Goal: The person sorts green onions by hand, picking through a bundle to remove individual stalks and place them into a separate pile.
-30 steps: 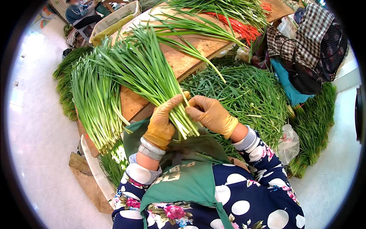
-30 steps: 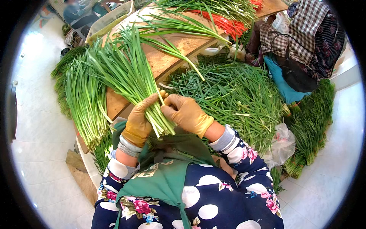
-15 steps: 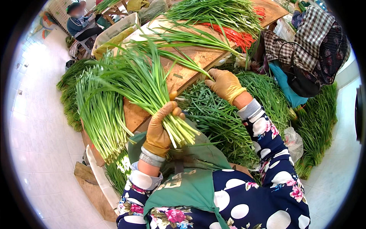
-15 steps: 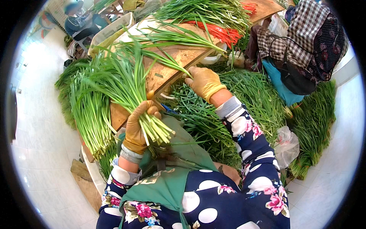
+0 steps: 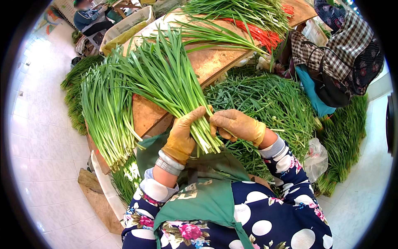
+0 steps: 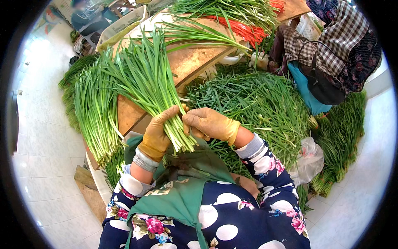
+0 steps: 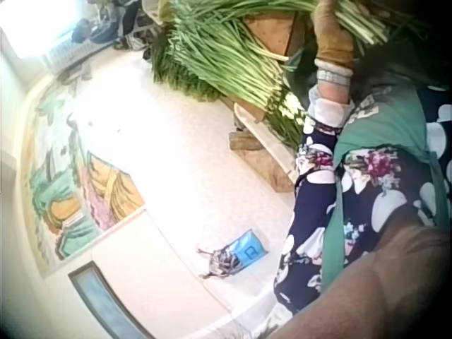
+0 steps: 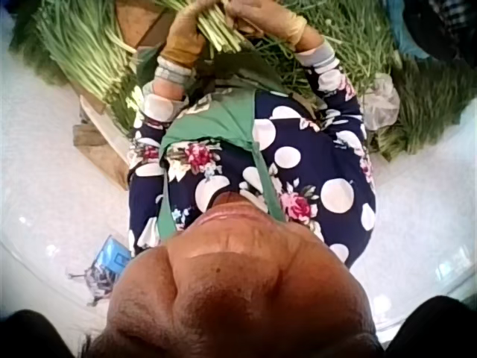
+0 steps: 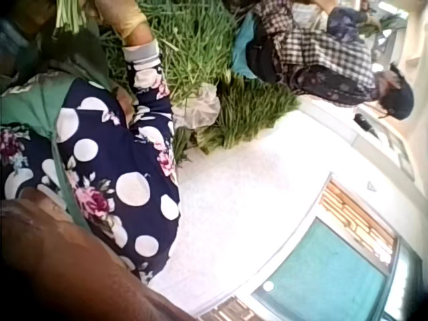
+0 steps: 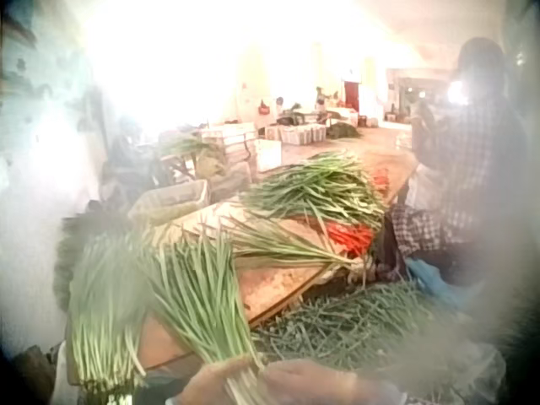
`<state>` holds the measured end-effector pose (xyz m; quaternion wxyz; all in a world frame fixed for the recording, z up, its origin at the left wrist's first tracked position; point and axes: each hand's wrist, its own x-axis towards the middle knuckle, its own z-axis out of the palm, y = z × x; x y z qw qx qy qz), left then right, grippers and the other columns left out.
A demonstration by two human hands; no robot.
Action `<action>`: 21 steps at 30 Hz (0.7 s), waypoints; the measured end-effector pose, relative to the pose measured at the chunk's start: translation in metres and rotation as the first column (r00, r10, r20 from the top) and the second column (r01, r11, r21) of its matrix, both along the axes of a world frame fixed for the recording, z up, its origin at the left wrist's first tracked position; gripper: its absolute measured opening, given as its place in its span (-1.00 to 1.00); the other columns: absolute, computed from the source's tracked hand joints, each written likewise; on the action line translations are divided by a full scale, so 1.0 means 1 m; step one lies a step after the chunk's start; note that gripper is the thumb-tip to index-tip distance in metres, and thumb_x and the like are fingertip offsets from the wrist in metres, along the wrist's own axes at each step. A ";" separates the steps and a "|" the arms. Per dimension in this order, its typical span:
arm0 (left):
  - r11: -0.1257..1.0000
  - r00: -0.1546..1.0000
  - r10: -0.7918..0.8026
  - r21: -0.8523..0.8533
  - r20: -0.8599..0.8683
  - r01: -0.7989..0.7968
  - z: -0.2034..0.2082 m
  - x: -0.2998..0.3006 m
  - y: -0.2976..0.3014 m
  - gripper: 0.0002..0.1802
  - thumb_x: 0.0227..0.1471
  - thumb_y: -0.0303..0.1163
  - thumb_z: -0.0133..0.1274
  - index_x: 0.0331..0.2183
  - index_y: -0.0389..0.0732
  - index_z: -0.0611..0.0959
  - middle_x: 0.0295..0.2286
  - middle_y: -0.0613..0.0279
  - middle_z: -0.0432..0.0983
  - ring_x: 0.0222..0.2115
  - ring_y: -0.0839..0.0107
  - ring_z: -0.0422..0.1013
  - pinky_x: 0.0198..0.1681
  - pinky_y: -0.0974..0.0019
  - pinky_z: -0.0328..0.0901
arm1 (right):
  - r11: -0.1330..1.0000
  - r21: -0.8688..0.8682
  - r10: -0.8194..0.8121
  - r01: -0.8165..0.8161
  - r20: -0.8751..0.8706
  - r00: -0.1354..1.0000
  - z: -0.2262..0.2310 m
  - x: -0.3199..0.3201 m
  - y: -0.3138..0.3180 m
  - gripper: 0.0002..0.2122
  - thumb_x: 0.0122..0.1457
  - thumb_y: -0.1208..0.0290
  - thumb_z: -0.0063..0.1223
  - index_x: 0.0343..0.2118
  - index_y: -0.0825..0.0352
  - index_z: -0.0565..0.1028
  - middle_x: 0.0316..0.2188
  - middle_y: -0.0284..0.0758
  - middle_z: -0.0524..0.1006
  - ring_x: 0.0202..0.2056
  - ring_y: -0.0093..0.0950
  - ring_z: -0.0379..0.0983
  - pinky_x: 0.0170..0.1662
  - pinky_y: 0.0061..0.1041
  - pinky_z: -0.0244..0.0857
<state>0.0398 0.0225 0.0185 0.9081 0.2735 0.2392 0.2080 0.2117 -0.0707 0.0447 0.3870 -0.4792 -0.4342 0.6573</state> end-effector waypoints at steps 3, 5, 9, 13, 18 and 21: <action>0.998 0.998 0.051 -0.031 -0.040 -0.053 0.004 -0.002 -0.001 -0.73 0.06 -0.42 0.03 -0.20 -0.36 0.51 -0.35 0.08 0.52 -0.36 0.25 0.51 -0.42 0.12 0.49 | 0.999 -0.016 -0.038 0.039 0.047 0.998 -0.001 -0.002 -0.003 -0.66 0.27 0.09 -0.17 -0.48 0.25 0.45 -0.75 -0.51 0.26 -0.73 -0.69 0.10 -0.67 -0.66 0.00; 0.985 0.989 0.146 -0.084 -0.037 -0.149 0.017 0.000 -0.006 -0.75 0.02 -0.47 0.05 -0.20 -0.31 0.51 -0.37 0.07 0.53 -0.34 0.21 0.50 -0.35 0.06 0.51 | 0.999 0.001 -0.042 0.042 0.069 0.997 -0.002 -0.008 -0.018 -0.66 0.29 0.11 -0.21 -0.46 0.26 0.44 -0.71 -0.50 0.30 -0.69 -0.68 0.17 -0.62 -0.65 0.08; 0.920 0.918 0.387 -0.096 0.083 -0.379 0.023 -0.006 0.005 -0.70 -0.02 -0.53 0.07 -0.17 -0.27 0.50 -0.34 0.16 0.53 -0.25 0.26 0.49 -0.08 0.04 0.41 | 0.996 0.050 0.057 -0.076 0.308 0.950 -0.002 0.021 -0.053 -0.74 0.25 0.24 -0.15 -0.42 0.30 0.47 -0.62 -0.38 0.44 -0.61 -0.50 0.35 -0.46 -0.48 0.29; 0.952 0.948 0.262 -0.210 0.182 -0.222 0.033 -0.018 0.008 -0.62 0.04 -0.51 0.01 -0.06 -0.32 0.43 -0.25 0.13 0.51 -0.26 0.31 0.49 -0.11 0.15 0.43 | 0.692 0.714 -0.682 0.108 0.595 0.426 0.023 0.095 -0.021 -0.81 0.13 0.27 0.00 -0.38 0.28 0.53 -0.48 -0.29 0.53 -0.43 -0.26 0.46 -0.33 -0.33 0.34; 0.949 0.911 0.136 -0.315 0.390 -0.007 0.039 -0.019 0.010 -0.50 0.09 -0.50 -0.05 0.09 -0.31 0.31 -0.14 0.06 0.45 -0.31 0.36 0.43 -0.10 0.25 0.41 | 0.835 0.548 -0.530 -0.041 0.782 -0.327 0.038 0.149 0.054 -0.75 0.10 0.18 0.03 -0.46 0.29 0.53 -0.48 -0.19 0.51 -0.33 -0.16 0.44 -0.23 -0.18 0.29; 0.955 0.893 0.127 -0.298 0.431 0.008 0.037 -0.016 0.009 -0.48 0.06 -0.55 -0.03 0.09 -0.30 0.30 -0.20 0.11 0.46 -0.30 0.34 0.42 -0.06 0.23 0.38 | 0.807 0.586 -0.586 -0.080 0.774 -0.242 0.017 0.172 0.062 -0.77 0.12 0.19 -0.01 -0.48 0.25 0.53 -0.52 -0.19 0.49 -0.36 -0.18 0.43 -0.27 -0.22 0.29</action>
